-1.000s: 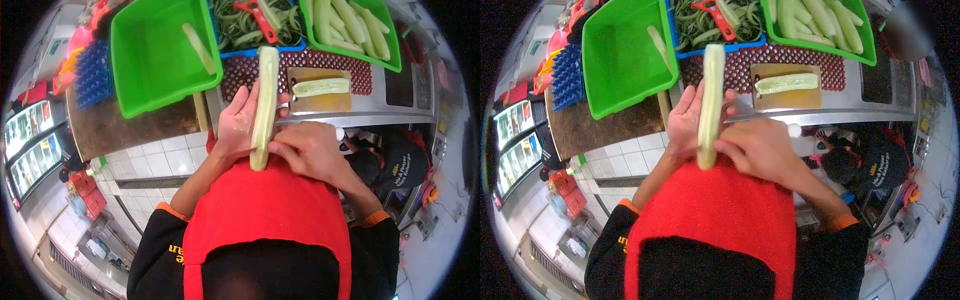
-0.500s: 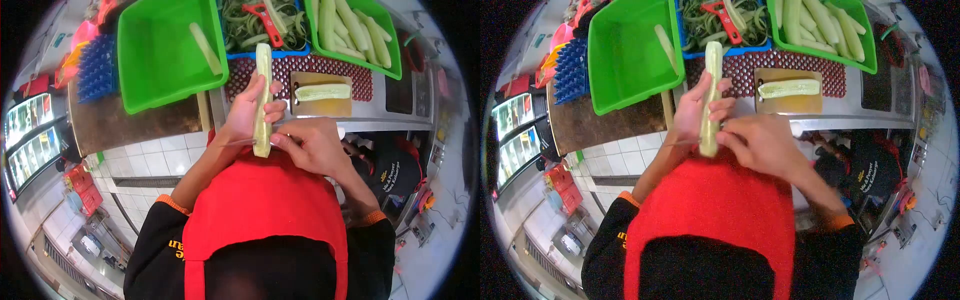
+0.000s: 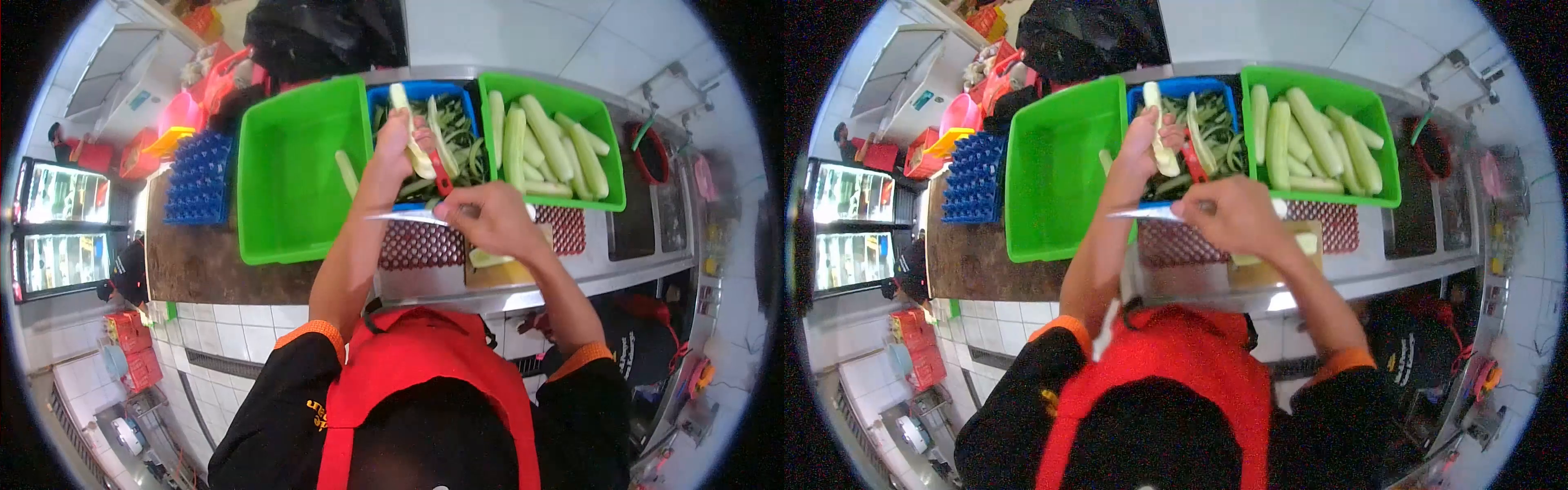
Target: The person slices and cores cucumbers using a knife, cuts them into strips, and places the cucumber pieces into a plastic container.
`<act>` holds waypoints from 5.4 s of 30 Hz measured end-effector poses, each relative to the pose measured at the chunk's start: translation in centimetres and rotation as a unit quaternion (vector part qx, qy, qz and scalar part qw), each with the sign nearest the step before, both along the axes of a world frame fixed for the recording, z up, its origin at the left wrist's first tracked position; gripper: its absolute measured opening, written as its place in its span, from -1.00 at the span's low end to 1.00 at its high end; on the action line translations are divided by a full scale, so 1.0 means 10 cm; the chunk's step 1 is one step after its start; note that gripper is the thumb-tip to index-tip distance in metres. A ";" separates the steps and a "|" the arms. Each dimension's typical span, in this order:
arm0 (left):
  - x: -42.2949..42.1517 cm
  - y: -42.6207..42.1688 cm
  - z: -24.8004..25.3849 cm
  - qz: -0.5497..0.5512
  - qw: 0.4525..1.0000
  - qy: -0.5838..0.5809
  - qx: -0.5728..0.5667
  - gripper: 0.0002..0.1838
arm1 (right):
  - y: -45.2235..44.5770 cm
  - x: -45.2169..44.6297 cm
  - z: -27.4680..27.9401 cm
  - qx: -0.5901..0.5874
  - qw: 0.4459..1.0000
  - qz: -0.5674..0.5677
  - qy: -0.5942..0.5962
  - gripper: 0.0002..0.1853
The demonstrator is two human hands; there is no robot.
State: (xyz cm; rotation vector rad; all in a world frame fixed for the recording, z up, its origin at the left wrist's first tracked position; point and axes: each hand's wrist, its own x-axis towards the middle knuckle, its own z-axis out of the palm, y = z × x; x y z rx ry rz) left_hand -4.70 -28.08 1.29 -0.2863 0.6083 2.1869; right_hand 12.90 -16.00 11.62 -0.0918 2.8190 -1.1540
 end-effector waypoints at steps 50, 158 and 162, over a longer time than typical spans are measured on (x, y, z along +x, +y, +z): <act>-0.15 -1.73 -1.48 -0.045 0.625 0.401 -0.668 -0.43 | 0.83 1.30 -1.36 -0.345 0.780 -0.522 -0.016 -0.88; 1.23 -0.25 1.95 0.200 0.891 0.407 -0.032 -0.36 | -0.61 -0.04 0.18 -0.042 0.877 -0.075 0.472 -0.51; 0.85 -0.37 2.31 0.223 0.828 0.515 -0.025 -0.26 | -0.59 0.01 0.19 0.009 0.872 -0.039 0.488 -0.48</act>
